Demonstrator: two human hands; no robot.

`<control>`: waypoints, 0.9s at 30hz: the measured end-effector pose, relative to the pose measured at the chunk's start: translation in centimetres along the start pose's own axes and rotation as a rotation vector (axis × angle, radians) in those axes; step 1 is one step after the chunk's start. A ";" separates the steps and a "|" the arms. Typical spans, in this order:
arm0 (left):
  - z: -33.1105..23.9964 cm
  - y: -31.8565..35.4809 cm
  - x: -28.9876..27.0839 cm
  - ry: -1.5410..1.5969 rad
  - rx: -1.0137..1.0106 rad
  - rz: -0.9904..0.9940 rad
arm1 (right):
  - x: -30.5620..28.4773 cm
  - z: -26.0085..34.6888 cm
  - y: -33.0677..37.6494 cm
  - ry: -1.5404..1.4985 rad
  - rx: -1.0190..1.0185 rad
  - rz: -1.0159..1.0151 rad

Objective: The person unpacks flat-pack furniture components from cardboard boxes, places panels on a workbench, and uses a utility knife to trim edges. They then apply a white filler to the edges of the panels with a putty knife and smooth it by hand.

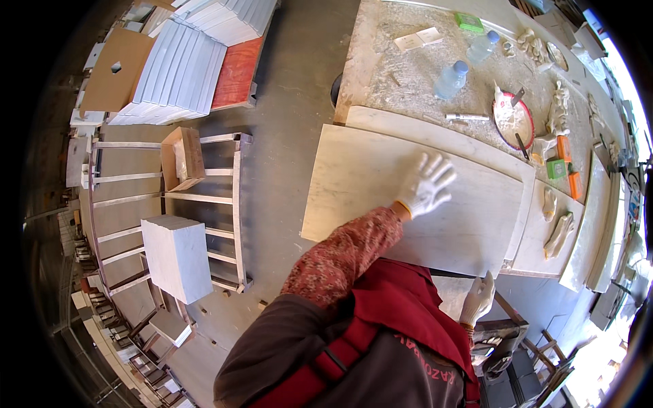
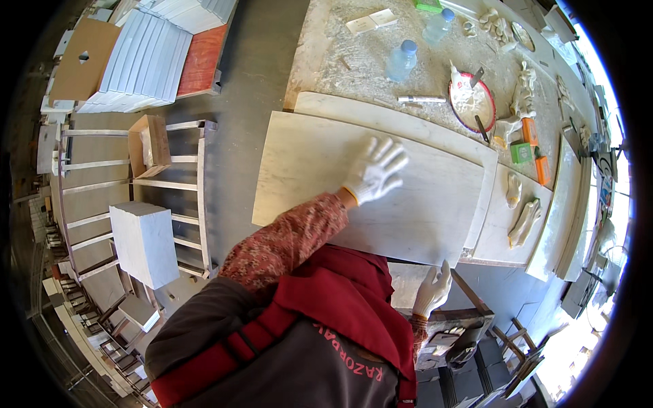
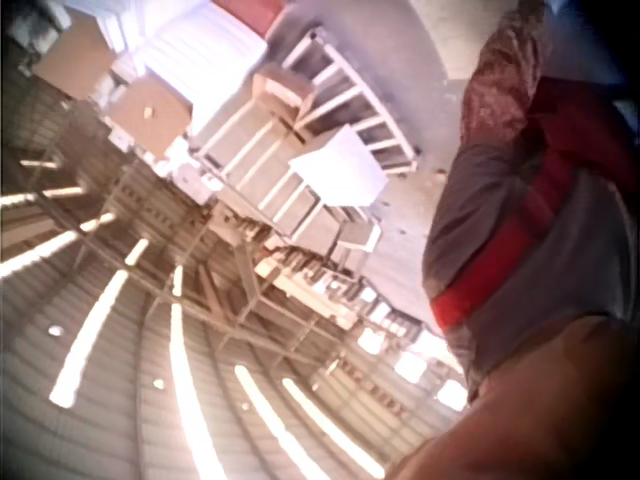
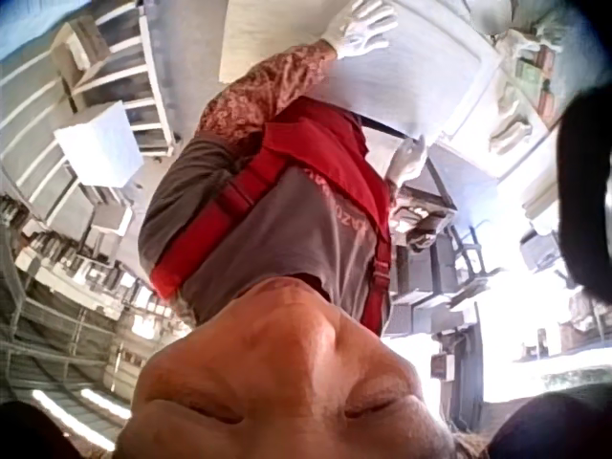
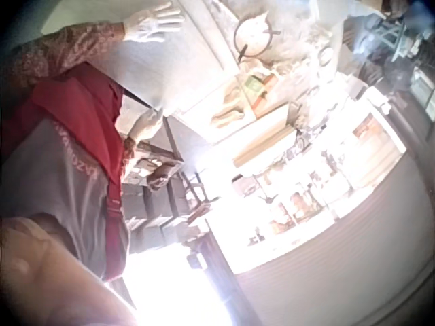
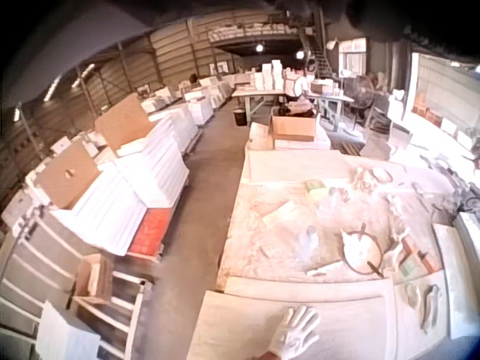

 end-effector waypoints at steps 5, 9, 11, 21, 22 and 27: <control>14.5 3.9 -7.0 -0.152 -0.094 -0.146 | 2.1 -7.1 7.8 -0.293 0.296 0.029; 22.2 7.7 -10.9 -0.239 -0.039 -0.110 | 4.7 -7.2 12.9 -0.711 0.799 0.185; 23.5 8.9 -11.4 -0.257 -0.010 -0.113 | 5.8 -5.7 15.0 -0.731 0.842 0.235; 17.5 19.7 -14.2 -0.071 0.073 0.085 | 9.9 -0.1 23.1 -0.632 0.745 0.422; 16.4 21.7 -14.7 -0.015 0.092 0.158 | 10.2 0.1 23.6 -0.615 0.743 0.424; 14.2 28.6 -13.8 0.194 0.165 0.319 | 11.1 1.3 24.0 -0.480 0.491 0.414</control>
Point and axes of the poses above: each hand's wrist, its own y-axis away from the middle knuckle, its own x-axis out of the palm, z = x × y, the point moved 1 cm from there along -y, towards the middle knuckle, and after that the axes turned 1 degree about -z, right-handed, at the moved point
